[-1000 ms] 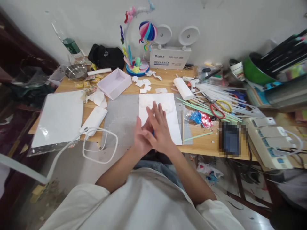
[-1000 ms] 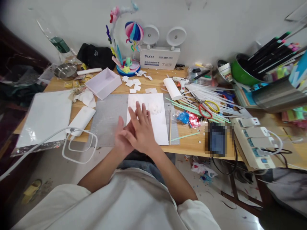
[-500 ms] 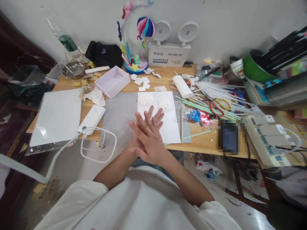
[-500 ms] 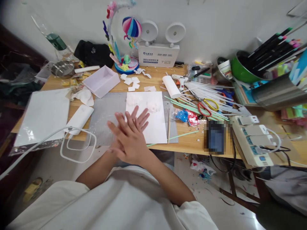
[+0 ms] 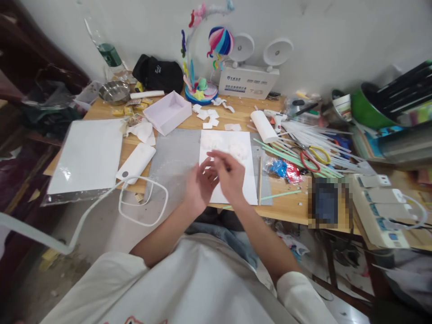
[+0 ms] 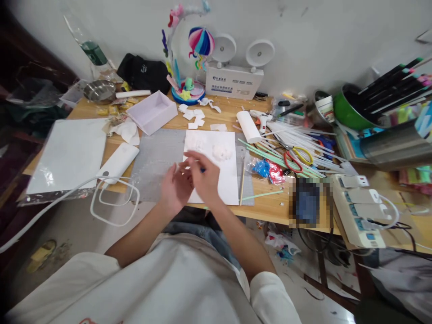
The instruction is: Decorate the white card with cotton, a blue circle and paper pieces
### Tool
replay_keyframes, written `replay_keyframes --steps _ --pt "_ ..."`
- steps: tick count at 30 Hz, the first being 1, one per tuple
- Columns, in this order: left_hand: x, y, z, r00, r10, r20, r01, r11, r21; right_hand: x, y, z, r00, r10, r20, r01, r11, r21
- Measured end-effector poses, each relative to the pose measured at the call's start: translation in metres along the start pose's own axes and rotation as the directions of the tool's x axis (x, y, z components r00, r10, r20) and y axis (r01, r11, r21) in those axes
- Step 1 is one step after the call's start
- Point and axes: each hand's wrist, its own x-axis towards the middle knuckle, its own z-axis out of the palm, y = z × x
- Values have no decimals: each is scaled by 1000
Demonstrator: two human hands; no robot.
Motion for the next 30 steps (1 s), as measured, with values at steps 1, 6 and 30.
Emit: replay_keyframes --steps 1,6,30 --pt "0 3 -7 997 76 -28 -73 992 104 15 1 -2 997 58 -50 -53 994 91" --pt "-10 3 -49 899 306 313 -416 377 828 62 18 -6 988 -44 151 68 985 -156" --pt "3 24 -72 666 246 704 -498 -556 665 42 58 -23 917 -276 287 397 687 -609"
